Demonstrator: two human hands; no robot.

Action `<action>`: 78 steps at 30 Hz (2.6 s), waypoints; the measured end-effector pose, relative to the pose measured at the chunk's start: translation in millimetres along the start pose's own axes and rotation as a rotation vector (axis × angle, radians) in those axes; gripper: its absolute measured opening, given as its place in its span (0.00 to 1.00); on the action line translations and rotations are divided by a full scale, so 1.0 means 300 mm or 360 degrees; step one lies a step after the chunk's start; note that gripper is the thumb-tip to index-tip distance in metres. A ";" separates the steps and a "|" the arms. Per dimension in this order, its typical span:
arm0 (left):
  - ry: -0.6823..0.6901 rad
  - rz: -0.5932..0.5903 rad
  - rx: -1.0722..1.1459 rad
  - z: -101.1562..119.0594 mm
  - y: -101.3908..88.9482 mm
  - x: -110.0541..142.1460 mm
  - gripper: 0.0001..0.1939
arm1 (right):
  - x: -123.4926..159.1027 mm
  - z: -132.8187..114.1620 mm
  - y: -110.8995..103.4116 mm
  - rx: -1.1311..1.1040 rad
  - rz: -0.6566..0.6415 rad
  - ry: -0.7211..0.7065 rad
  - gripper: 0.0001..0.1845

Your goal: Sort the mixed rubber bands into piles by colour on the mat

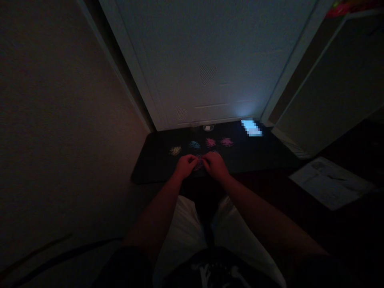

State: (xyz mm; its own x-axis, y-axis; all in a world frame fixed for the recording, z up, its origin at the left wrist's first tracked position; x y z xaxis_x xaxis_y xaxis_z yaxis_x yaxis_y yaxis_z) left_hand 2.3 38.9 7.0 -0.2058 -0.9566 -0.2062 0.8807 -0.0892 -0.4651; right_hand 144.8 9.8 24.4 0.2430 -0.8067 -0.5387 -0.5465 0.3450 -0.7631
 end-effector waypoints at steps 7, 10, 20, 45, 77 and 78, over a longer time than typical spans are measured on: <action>0.0011 -0.0005 0.0136 0.003 0.002 0.003 0.12 | 0.000 0.006 0.003 -0.0009 0.0006 0.0011 0.07; 0.0026 -0.0039 0.0139 0.008 0.004 0.006 0.15 | 0.001 0.007 0.008 0.0008 -0.0015 -0.0007 0.07; -0.0003 -0.0011 -0.0058 0.013 -0.002 0.003 0.13 | 0.002 0.006 0.003 0.0013 -0.0001 -0.0001 0.08; 0.0017 -0.0011 -0.0026 0.011 0.001 0.003 0.10 | 0.003 0.007 -0.014 -0.0147 0.0078 0.0011 0.04; 0.0066 -0.0026 -0.0104 0.004 -0.003 0.001 0.08 | 0.002 -0.003 -0.001 -0.0114 0.0031 -0.0005 0.05; 0.0067 -0.0026 -0.0104 0.005 -0.003 0.002 0.08 | 0.002 -0.002 -0.001 -0.0116 0.0037 -0.0003 0.04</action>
State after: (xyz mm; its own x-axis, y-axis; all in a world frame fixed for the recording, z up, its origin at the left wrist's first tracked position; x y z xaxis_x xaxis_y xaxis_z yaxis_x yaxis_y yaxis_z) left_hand 2.2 38.0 8.6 -0.2387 -0.9426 -0.2333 0.8477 -0.0851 -0.5236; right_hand 144.8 9.0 24.5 0.2311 -0.7979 -0.5568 -0.6091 0.3275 -0.7223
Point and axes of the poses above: each hand's wrist, its own x-axis away from the middle knuckle, its own y-axis out of the palm, z = x × y, the point moved 5 cm from there along -x, towards the middle knuckle, and after that the axes turned 4 degrees about x, right-handed, at the moved point
